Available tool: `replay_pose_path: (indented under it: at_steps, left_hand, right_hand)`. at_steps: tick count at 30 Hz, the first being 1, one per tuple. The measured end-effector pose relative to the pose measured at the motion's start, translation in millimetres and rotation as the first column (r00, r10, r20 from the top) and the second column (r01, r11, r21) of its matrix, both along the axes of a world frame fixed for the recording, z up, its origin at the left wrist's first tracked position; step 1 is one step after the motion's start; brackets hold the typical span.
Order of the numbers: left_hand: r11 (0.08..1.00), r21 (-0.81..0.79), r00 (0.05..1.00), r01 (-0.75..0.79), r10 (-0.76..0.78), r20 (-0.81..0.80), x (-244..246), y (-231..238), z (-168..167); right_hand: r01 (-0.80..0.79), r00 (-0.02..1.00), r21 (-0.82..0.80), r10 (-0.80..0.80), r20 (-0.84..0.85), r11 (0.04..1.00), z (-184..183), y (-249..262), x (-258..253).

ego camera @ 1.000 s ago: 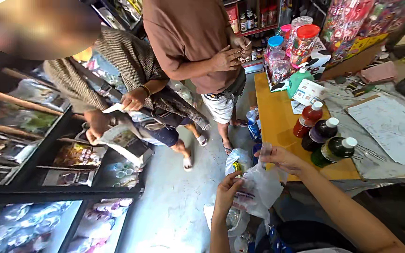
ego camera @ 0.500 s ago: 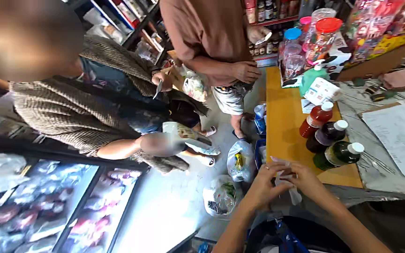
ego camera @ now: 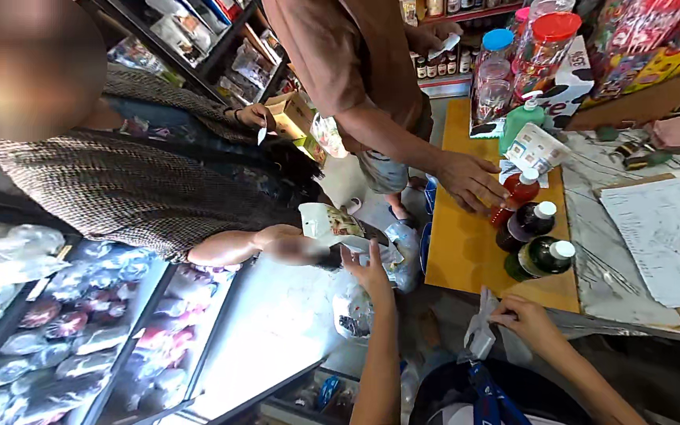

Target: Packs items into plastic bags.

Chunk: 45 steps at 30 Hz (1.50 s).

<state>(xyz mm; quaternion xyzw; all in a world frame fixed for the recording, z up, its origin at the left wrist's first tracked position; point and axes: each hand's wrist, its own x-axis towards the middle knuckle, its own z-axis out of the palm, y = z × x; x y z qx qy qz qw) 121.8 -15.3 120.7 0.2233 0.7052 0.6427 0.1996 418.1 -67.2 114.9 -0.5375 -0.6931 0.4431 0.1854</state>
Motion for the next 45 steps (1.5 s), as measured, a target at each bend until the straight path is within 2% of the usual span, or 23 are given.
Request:
replay_pose_path:
  at_steps: [4,9,12,16,20,22,25,27,31,33,36,39,42,45]
  left_hand:
    - [0.993,0.037,0.992,-0.109,0.107,0.062,10,20,11]
    - [0.988,0.111,0.995,-0.104,0.103,0.014,18,9,10]
    - [0.995,0.041,0.996,-0.092,0.092,-0.002,28,-2,7]
    - [0.999,0.021,0.992,0.036,-0.038,0.121,36,-25,-5]
    - [0.979,-0.01,0.94,0.206,-0.195,0.281,47,-54,-14]
    - [0.948,-0.022,0.878,0.316,-0.284,0.385,53,-69,-28]
    - [0.873,-0.038,0.725,0.486,-0.379,0.575,63,-89,-51]
    - [0.814,-0.051,0.612,0.578,-0.391,0.687,73,-96,-62]
    - [0.678,-0.08,0.421,0.731,-0.354,0.835,95,-99,-77]
    - [0.538,-0.03,0.303,0.842,-0.427,0.852,104,-101,-83]
    - [0.258,0.018,0.131,0.966,-0.55,0.825,114,-103,-85]
    - [0.103,0.025,0.038,0.994,-0.559,0.829,125,-99,-85]
    - [-0.105,0.012,-0.068,0.994,-0.551,0.832,136,-93,-84]
    - [-0.252,0.039,-0.17,0.967,-0.525,0.834,154,-81,-83]
  right_hand:
    - [-0.01,1.0,-0.02,0.01,0.018,1.0,-2,-2,9]
    - [-0.007,1.0,-0.048,0.008,0.015,0.999,-10,-6,17]
    - [-0.025,1.0,-0.09,0.025,-0.001,0.996,-10,-8,19]
    - [-0.064,0.998,-0.126,0.066,0.013,0.99,-8,-7,20]
    - [-0.086,0.995,-0.18,0.093,0.03,0.98,-13,-8,26]
    - [-0.081,0.994,-0.225,0.095,0.05,0.971,-13,-8,30]
    - [-0.029,0.997,-0.247,0.047,0.064,0.969,-16,-14,36]
    - [0.011,1.0,-0.292,-0.002,0.031,0.956,-18,-21,43]
    - [0.075,0.979,-0.333,-0.134,-0.156,0.94,-34,-45,58]
    - [0.06,0.962,-0.396,-0.16,-0.224,0.916,-42,-57,66]
    - [0.027,0.956,-0.451,-0.155,-0.248,0.892,-57,-78,76]
    - [-0.001,0.954,-0.502,-0.15,-0.259,0.865,-61,-94,90]
    - [-0.019,0.961,-0.544,-0.136,-0.242,0.839,-58,-106,104]
    - [-0.035,0.967,-0.551,-0.111,-0.229,0.834,-59,-109,122]
